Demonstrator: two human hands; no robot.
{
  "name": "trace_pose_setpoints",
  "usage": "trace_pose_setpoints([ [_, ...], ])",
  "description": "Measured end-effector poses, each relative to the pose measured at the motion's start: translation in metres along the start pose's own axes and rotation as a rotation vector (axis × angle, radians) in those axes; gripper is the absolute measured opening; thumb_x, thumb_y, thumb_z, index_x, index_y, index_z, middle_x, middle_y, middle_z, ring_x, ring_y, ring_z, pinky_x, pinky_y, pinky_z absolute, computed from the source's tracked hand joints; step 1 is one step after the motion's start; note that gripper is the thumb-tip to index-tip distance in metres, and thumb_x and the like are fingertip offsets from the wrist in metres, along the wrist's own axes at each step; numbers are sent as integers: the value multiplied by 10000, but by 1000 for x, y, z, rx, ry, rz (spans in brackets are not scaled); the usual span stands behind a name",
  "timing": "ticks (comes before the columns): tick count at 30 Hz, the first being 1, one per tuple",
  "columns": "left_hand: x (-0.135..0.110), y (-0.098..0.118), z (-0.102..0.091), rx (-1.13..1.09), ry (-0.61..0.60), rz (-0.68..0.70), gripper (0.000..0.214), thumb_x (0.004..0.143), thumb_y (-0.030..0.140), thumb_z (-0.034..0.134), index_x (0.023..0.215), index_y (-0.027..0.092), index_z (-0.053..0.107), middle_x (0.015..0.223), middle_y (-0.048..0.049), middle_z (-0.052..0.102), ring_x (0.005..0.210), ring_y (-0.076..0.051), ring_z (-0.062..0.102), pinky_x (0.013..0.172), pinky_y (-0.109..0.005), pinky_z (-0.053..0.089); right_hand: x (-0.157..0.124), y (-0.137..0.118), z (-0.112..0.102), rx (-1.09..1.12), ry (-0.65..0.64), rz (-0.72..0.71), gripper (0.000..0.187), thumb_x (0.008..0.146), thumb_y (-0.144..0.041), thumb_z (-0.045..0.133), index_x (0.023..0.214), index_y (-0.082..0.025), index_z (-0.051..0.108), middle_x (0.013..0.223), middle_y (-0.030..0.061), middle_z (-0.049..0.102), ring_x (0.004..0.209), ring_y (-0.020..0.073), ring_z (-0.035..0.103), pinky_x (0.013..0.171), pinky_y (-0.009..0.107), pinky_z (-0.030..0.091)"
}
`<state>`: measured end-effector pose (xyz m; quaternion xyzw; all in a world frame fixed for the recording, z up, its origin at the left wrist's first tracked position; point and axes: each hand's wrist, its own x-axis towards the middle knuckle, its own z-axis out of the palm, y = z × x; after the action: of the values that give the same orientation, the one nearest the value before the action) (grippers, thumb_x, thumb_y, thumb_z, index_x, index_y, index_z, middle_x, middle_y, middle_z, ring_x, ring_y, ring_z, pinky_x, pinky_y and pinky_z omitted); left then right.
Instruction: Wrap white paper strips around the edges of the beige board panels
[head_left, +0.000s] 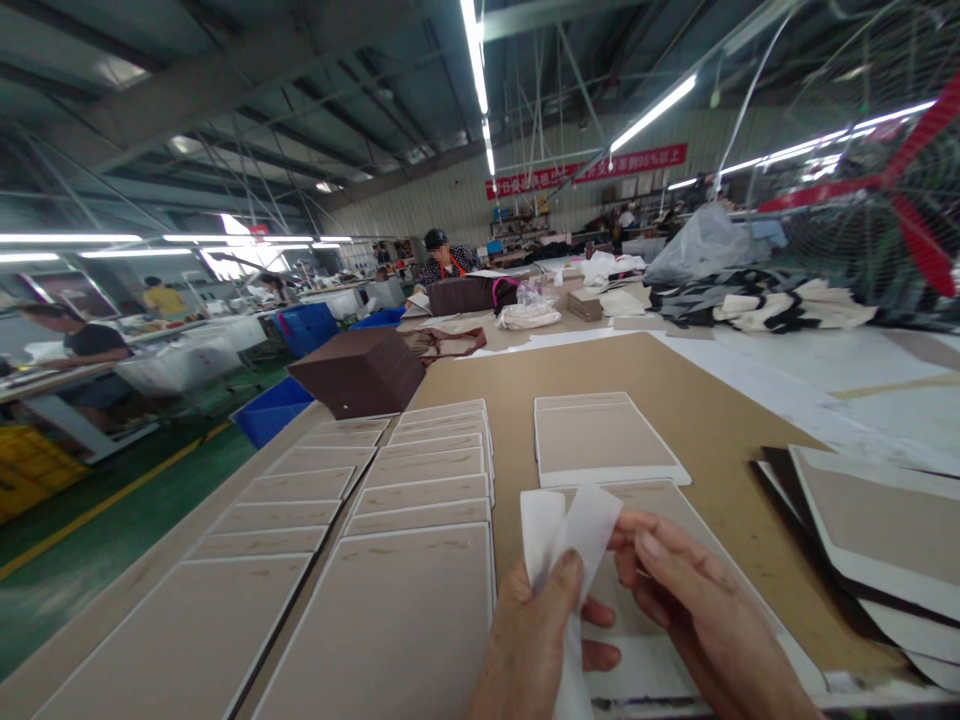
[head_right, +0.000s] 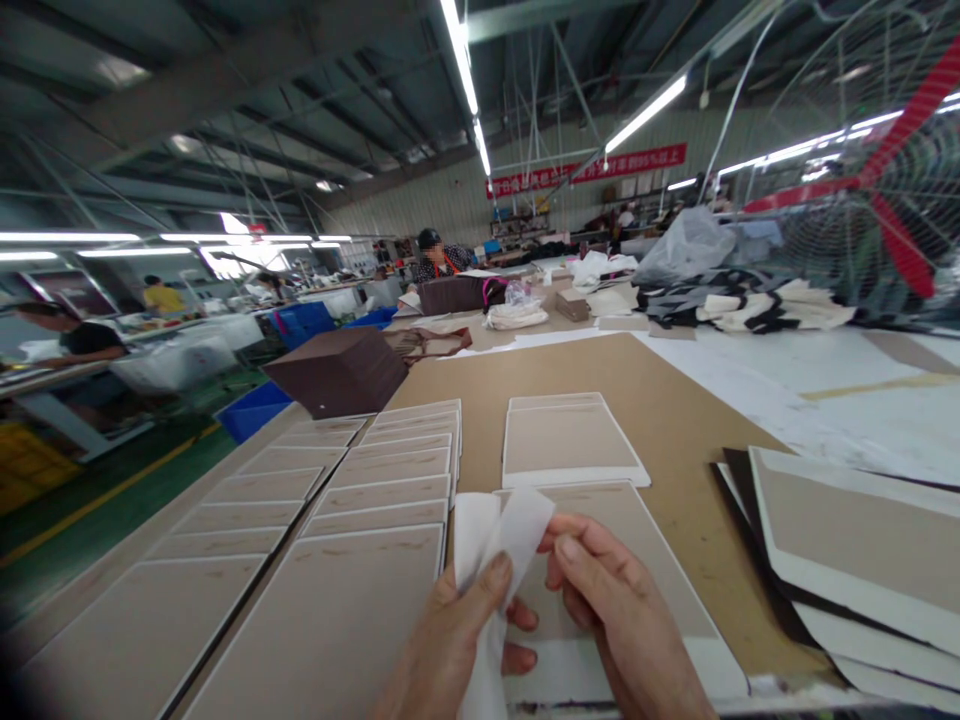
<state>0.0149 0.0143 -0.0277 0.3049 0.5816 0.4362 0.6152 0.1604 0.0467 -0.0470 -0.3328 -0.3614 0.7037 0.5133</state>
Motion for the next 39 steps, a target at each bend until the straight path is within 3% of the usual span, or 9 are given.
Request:
trace_pose_setpoints([
  [4, 0, 0, 7, 41, -20, 50, 592, 748, 610, 692, 1117, 156, 600, 754, -27, 648, 524, -135, 613, 511, -248, 528, -5, 12, 11, 137, -128, 145, 351, 717, -462, 802, 933, -215, 679, 590, -35, 486, 481, 100, 410, 434, 241, 391],
  [8, 0, -4, 8, 100, -78, 9, 673, 721, 646, 682, 1169, 156, 576, 782, -34, 662, 524, -137, 620, 480, -224, 482, -2, 10, 6, 207, -41, 78, 325, 741, -447, 784, 927, -200, 685, 627, 4, 584, 476, 136, 492, 369, 246, 419],
  [13, -9, 5, -6, 423, -312, 102, 368, 697, 483, 717, 863, 156, 688, 609, 29, 551, 504, -93, 480, 469, -191, 360, 8, -42, -26, 226, 308, -124, 323, 617, -306, 890, 867, -202, 714, 949, 46, 698, 858, 192, 662, 793, 302, 592],
  [16, -17, 20, -19, 842, -368, 237, 148, 721, 324, 716, 806, 203, 722, 606, 29, 585, 560, -131, 531, 519, -215, 382, 13, -83, -49, 104, 421, -242, 328, 558, -275, 910, 806, -232, 700, 851, -8, 640, 745, 133, 624, 733, 245, 586],
  [20, -19, 37, -23, 1344, -444, 462, 287, 776, 129, 602, 1036, 196, 703, 936, -77, 725, 868, -283, 688, 752, -379, 539, 32, -113, -68, -394, 266, -126, 268, 690, -412, 826, 797, -218, 675, 602, -38, 491, 463, 66, 383, 383, 189, 333],
  [22, -13, 38, -18, 1559, -397, 545, 275, 748, 149, 637, 1020, 166, 680, 1012, -112, 696, 856, -328, 695, 716, -455, 576, 49, -113, -68, -698, 163, -33, 382, 707, -549, 775, 838, -202, 680, 579, -34, 505, 467, 74, 366, 400, 207, 260],
  [25, 7, 30, -8, 1780, -223, 633, 226, 775, 124, 600, 996, 132, 648, 1015, -115, 647, 727, -287, 699, 588, -432, 603, 80, -101, -55, -952, -36, 89, 510, 697, -659, 703, 857, -176, 671, 673, -1, 605, 565, 113, 476, 508, 239, 335],
  [29, 38, 13, -2, 1853, -82, 621, 254, 857, 60, 484, 1068, 85, 622, 1000, -136, 618, 731, -265, 707, 562, -389, 608, 116, -77, -27, -1188, -281, 102, 465, 733, -630, 624, 791, -169, 644, 629, -31, 544, 568, 109, 419, 536, 257, 289],
  [39, 50, 1, -5, 1877, 5, 641, 309, 890, 57, 443, 1173, 78, 569, 1003, -123, 600, 711, -229, 702, 513, -330, 595, 152, -46, -4, -1445, -401, 121, 309, 643, -476, 599, 546, -193, 524, 511, -42, 399, 555, 122, 354, 533, 284, 228],
])
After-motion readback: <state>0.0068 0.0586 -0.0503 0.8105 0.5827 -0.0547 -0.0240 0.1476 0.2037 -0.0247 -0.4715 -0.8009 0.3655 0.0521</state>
